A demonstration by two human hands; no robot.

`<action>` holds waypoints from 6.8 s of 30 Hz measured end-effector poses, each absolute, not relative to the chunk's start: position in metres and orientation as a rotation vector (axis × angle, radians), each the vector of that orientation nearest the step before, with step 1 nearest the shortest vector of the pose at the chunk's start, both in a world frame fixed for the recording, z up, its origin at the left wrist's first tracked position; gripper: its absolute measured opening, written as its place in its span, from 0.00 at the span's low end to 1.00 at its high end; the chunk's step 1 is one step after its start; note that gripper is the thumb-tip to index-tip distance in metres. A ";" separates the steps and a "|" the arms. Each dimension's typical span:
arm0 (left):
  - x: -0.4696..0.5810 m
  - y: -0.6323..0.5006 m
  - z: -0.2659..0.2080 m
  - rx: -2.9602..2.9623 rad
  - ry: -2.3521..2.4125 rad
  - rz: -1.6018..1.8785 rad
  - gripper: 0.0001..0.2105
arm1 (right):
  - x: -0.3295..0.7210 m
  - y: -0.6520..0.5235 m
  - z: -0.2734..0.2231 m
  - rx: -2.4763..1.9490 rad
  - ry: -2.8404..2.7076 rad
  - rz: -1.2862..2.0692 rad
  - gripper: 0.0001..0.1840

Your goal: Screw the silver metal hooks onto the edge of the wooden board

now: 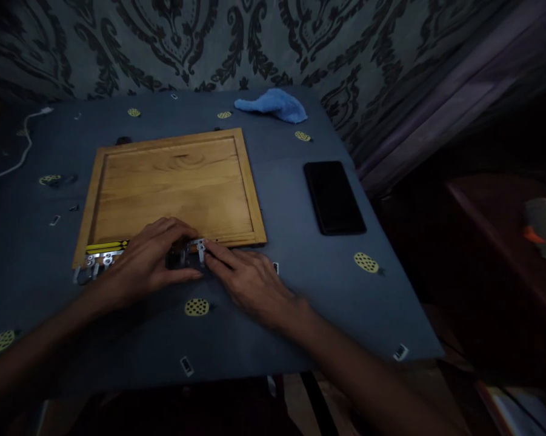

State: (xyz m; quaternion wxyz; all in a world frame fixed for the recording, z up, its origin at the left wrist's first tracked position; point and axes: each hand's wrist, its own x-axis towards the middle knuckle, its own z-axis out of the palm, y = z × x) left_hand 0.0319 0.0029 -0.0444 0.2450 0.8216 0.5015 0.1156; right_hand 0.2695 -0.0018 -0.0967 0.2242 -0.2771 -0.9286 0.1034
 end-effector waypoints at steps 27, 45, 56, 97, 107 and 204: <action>0.041 -0.002 -0.054 2.355 1.411 0.414 0.17 | 0.270 -0.003 -0.093 -0.754 -2.584 0.232 0.21; 0.043 -0.006 -0.052 2.349 1.403 0.432 0.18 | 0.273 -0.006 -0.103 -0.796 -2.581 0.229 0.19; 0.043 -0.005 -0.054 2.362 1.407 0.431 0.17 | 0.272 -0.007 -0.102 -0.824 -2.632 0.184 0.20; -0.230 -0.018 -0.069 1.295 2.119 1.187 0.18 | 0.273 0.015 -0.125 -0.723 -2.514 0.068 0.30; -0.218 -0.004 -0.088 1.812 2.100 0.804 0.17 | 0.279 0.019 -0.132 -0.826 -2.515 0.162 0.29; -0.007 0.035 -0.027 2.110 1.414 0.487 0.09 | 0.260 0.001 -0.105 -0.933 -2.616 0.099 0.26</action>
